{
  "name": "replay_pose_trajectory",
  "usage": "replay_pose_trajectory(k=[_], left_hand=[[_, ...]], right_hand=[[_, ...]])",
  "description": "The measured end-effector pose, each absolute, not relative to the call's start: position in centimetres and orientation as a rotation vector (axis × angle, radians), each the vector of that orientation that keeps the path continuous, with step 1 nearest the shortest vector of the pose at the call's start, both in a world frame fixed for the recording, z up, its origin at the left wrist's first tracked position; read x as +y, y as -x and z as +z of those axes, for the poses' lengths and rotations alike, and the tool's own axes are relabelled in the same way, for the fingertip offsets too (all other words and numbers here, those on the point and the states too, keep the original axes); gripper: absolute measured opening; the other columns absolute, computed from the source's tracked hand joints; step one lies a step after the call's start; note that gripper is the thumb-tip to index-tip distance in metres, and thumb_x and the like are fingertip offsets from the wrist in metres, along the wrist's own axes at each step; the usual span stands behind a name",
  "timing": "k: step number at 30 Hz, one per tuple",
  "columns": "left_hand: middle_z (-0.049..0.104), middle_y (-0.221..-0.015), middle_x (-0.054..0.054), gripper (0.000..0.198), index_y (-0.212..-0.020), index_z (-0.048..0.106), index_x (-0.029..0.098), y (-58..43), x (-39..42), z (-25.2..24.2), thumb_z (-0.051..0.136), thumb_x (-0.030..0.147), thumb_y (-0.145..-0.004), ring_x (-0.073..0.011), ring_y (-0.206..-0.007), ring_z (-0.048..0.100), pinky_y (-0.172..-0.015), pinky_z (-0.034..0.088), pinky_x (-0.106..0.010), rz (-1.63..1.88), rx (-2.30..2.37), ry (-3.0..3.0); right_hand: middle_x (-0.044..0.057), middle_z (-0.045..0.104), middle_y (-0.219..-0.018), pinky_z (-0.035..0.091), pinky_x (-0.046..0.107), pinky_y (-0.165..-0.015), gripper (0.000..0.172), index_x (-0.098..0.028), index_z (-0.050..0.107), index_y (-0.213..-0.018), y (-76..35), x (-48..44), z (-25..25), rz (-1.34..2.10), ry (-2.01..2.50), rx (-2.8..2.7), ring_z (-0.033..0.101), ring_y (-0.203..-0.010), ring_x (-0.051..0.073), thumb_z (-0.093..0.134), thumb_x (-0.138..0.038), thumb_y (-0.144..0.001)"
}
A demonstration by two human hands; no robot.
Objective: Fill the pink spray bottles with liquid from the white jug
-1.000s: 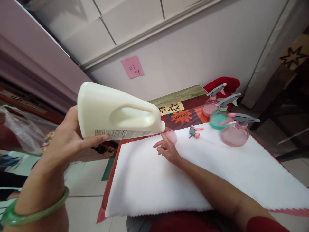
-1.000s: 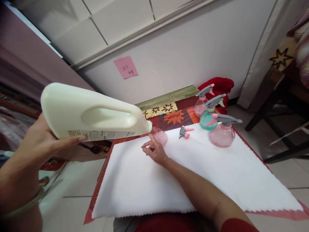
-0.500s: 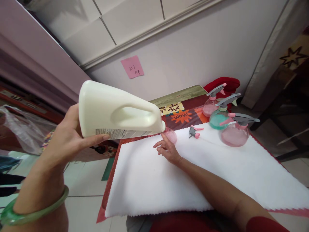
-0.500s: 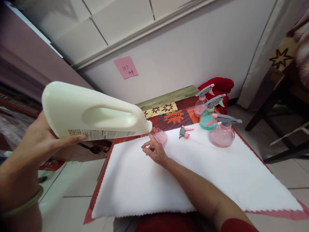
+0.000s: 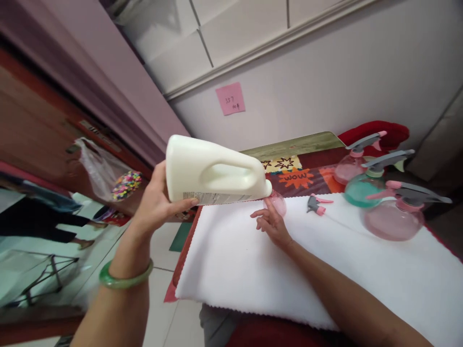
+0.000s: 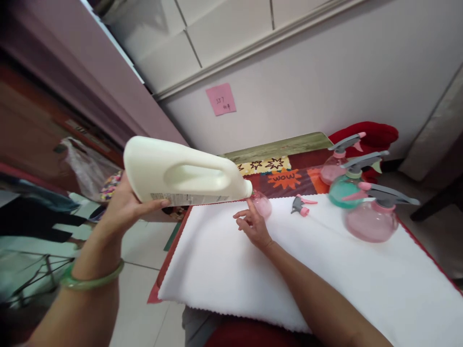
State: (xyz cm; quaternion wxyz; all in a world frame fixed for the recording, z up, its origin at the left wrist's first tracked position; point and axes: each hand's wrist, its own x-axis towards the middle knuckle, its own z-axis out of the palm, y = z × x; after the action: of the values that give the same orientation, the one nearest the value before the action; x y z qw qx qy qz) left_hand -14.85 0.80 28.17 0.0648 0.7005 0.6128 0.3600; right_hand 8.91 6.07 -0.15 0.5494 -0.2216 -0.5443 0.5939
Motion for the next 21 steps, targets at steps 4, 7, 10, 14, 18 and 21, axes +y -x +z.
replay_pose_trajectory(k=[4,7,10,14,18,21], left_hand=[[0.059,-0.141,-0.014,0.104,-0.145,0.046,0.025,15.2,-0.9,25.9,0.095,0.045,-0.056,-0.0361,-0.129,0.058,-0.107,0.051,-0.051,1.246,1.81,-2.038],[0.06,-0.14,-0.015,0.108,-0.144,0.046,0.024,15.6,-2.5,23.5,0.097,0.044,-0.051,-0.0375,-0.129,0.059,-0.107,0.05,-0.052,1.361,1.855,-1.936],[0.066,-0.131,-0.015,0.102,-0.138,0.053,0.021,16.3,-3.9,20.0,0.098,0.041,-0.049,-0.0375,-0.123,0.063,-0.103,0.052,-0.05,1.47,1.845,-1.739],[0.074,-0.117,-0.012,0.087,-0.124,0.064,0.017,15.8,-5.1,14.2,0.098,0.024,-0.045,-0.0333,-0.109,0.07,-0.097,0.055,-0.046,1.784,1.45,-1.131],[0.077,-0.116,-0.011,0.073,-0.122,0.067,0.017,12.8,-5.7,9.7,0.092,0.031,-0.055,-0.0312,-0.108,0.072,-0.1,0.054,-0.046,1.876,1.264,-0.945],[0.076,-0.12,-0.013,0.067,-0.127,0.067,0.018,9.6,-6.1,7.8,0.084,0.038,-0.066,-0.0332,-0.117,0.069,-0.105,0.052,-0.048,1.857,1.124,-0.84]], right_hand=[[0.013,0.074,-0.122,0.054,0.03,-0.054,0.085,-0.03,0.017,-0.166,-9.0,5.8,-0.5,1.437,0.547,-1.289,0.069,-0.068,0.016,0.063,-0.044,-0.096],[0.018,0.068,-0.134,0.057,0.031,-0.057,0.085,-0.03,0.016,-0.166,-9.1,5.6,-0.5,1.424,0.54,-1.292,0.074,-0.078,0.019,0.062,-0.047,-0.097],[0.02,0.065,-0.137,0.059,0.033,-0.06,0.086,-0.028,0.017,-0.166,-9.4,5.7,-0.2,1.384,0.547,-1.292,0.075,-0.083,0.021,0.063,-0.047,-0.096],[0.017,0.068,-0.13,0.062,0.038,-0.07,0.086,-0.026,0.022,-0.165,-10.2,5.8,1.1,1.319,0.621,-1.27,0.074,-0.089,0.023,0.067,-0.047,-0.094],[0.011,0.07,-0.127,0.059,0.046,-0.096,0.091,-0.028,0.025,-0.164,-10.7,5.0,3.2,1.317,0.658,-1.193,0.071,-0.107,0.025,0.074,-0.046,-0.089],[0.011,0.067,-0.138,0.054,0.049,-0.107,0.083,-0.029,0.041,-0.155,-10.4,3.7,4.6,1.424,0.601,-1.169,0.065,-0.125,0.03,0.079,-0.048,-0.084]])
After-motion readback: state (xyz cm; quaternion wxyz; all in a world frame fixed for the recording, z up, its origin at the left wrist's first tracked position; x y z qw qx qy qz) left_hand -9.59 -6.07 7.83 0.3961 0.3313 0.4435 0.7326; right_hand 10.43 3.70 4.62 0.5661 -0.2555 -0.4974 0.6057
